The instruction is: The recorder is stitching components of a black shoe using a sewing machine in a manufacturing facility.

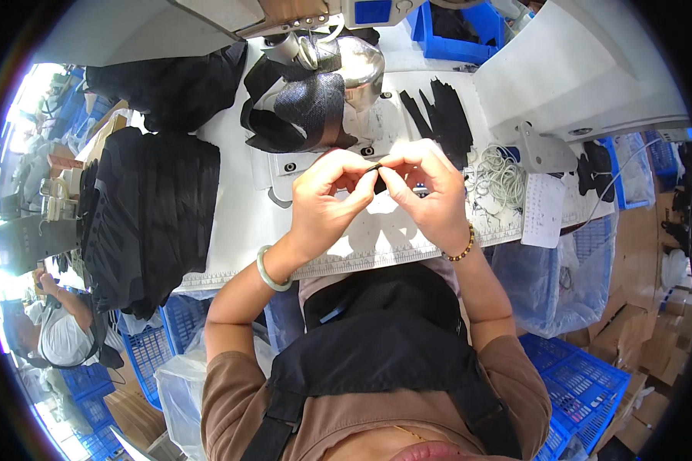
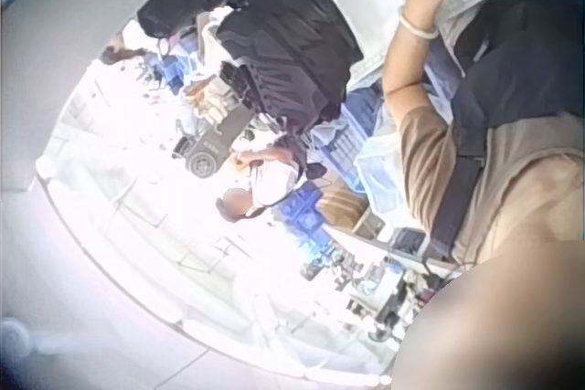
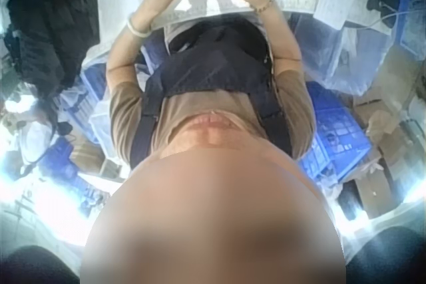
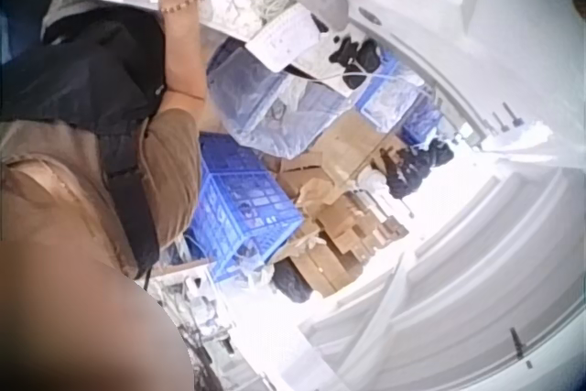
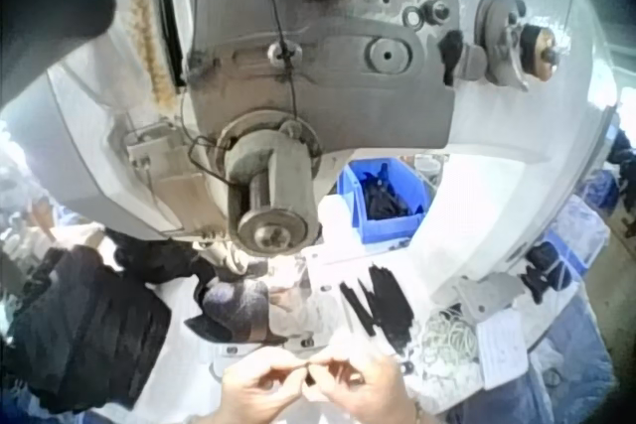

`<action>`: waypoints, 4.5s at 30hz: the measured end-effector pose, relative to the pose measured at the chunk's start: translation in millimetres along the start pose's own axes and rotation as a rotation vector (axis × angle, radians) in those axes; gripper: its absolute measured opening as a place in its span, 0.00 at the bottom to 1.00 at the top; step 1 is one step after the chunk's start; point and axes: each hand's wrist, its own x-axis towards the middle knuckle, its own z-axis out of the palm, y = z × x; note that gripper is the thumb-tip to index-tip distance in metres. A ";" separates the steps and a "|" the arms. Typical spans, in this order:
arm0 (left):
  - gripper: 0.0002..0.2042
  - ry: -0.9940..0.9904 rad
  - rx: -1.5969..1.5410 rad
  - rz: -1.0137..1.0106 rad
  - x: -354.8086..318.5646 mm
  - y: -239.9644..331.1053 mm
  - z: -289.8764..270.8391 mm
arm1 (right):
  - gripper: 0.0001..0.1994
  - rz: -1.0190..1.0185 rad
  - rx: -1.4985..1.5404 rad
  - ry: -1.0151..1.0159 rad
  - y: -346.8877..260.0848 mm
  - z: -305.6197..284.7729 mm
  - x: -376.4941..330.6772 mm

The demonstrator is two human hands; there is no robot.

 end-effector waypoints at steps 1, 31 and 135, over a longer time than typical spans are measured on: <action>0.03 0.014 -0.017 -0.040 -1.0 1.2 -0.2 | 0.13 -0.041 0.006 -0.010 -0.3 0.8 -0.1; 0.04 -0.103 -0.218 -0.426 -3.6 45.4 -29.6 | 0.16 -0.275 -0.193 -0.283 -27.6 -11.0 21.4; 0.11 0.067 -0.374 -0.442 95.9 56.6 -67.9 | 0.14 0.165 0.328 0.150 -45.2 35.0 65.6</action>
